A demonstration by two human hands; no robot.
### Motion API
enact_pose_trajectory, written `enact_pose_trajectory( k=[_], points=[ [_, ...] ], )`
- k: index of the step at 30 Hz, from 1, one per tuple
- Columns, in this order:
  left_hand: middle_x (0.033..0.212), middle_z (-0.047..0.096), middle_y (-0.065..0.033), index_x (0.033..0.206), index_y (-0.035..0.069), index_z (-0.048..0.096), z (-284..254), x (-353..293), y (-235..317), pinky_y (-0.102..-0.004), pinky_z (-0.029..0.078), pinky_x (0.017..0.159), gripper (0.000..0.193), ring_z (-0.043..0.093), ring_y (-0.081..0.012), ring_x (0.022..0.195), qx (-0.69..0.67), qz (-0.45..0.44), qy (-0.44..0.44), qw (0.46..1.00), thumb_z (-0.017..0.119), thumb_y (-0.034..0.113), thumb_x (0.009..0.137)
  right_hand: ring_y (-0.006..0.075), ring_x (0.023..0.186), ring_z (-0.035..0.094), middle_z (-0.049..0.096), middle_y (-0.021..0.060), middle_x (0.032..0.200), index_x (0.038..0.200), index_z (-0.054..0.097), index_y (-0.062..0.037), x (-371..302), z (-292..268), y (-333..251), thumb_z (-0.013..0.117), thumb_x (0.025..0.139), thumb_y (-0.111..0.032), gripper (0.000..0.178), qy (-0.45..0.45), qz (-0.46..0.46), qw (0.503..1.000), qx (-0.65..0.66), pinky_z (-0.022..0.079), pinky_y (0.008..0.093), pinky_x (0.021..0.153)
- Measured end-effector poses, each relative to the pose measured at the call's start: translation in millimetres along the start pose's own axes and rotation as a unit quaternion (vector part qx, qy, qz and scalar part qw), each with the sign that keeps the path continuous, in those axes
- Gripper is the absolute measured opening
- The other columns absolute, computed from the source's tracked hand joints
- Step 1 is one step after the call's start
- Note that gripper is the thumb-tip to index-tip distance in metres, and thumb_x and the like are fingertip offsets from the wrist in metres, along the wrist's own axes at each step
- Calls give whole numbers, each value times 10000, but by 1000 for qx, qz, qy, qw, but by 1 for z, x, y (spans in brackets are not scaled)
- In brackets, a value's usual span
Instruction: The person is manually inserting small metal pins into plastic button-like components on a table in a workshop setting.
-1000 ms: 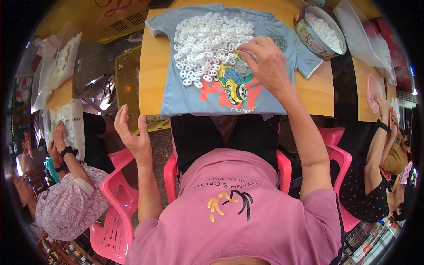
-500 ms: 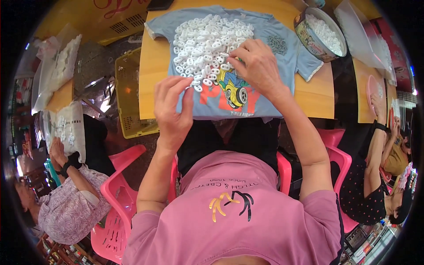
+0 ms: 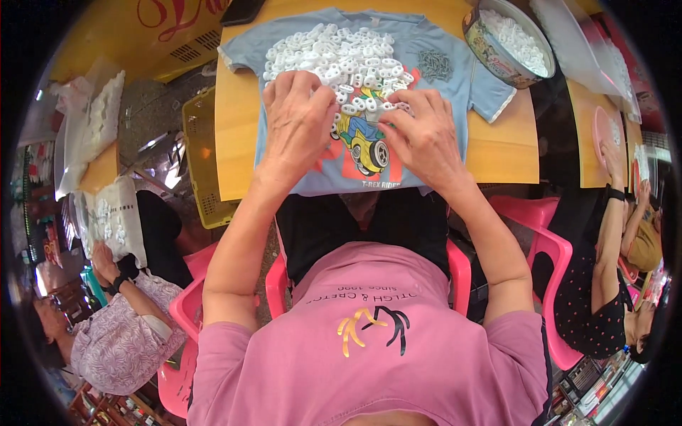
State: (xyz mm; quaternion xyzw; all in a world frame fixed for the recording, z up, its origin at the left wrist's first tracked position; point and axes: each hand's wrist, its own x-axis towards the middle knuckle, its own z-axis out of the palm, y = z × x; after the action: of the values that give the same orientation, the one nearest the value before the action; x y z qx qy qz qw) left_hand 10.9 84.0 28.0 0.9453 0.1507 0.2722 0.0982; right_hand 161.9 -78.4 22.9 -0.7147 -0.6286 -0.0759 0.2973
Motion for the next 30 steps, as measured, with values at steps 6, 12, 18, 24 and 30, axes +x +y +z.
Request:
enact_pose_trajectory(
  k=[6, 12, 18, 24, 30],
  points=[
    [982, 558, -65, 890, 96, 666, -2, 5, -9, -417, 347, 895, 142, 496, -273, 1017, 34, 30, -33, 998, 688, 116, 752, 266, 997, 533, 604, 48, 1050, 871, 681, -72, -16, -7, 0, 731, 738, -109, 147, 4, 27, 999, 19, 416, 390, 834],
    [969, 558, -63, 926, 99, 670, -2, 7, -6, -410, 348, 894, 172, 497, -272, 1013, 18, 13, -37, 999, 683, 129, 757, 270, 1018, 535, 604, 50, 1056, 866, 682, -78, -26, -3, -1, 729, 736, -105, 141, 30, 39, 998, 27, 408, 391, 837],
    [950, 558, -56, 882, 91, 645, -4, 8, -4, -407, 352, 881, 152, 501, -265, 999, 2, 27, -49, 998, 696, 109, 740, 264, 1033, 531, 605, 43, 1063, 864, 683, -87, -30, 0, 1, 731, 732, -111, 143, 37, 40, 998, 11, 396, 391, 847],
    [955, 570, -52, 829, 86, 623, -1, 11, -4, -405, 360, 867, 114, 512, -266, 979, -23, 30, -32, 999, 697, 98, 741, 259, 1044, 526, 603, 31, 1063, 885, 681, -96, -32, 4, -1, 731, 729, -123, 166, 47, 25, 998, -30, 389, 395, 862],
    [937, 585, -51, 863, 93, 650, 15, 18, 23, -402, 377, 858, 104, 522, -271, 960, -78, 54, 12, 995, 691, 95, 767, 244, 1027, 537, 620, 15, 1044, 901, 680, -93, -36, 8, -2, 728, 722, -154, 195, 55, -3, 996, -75, 384, 397, 873]
  ],
)
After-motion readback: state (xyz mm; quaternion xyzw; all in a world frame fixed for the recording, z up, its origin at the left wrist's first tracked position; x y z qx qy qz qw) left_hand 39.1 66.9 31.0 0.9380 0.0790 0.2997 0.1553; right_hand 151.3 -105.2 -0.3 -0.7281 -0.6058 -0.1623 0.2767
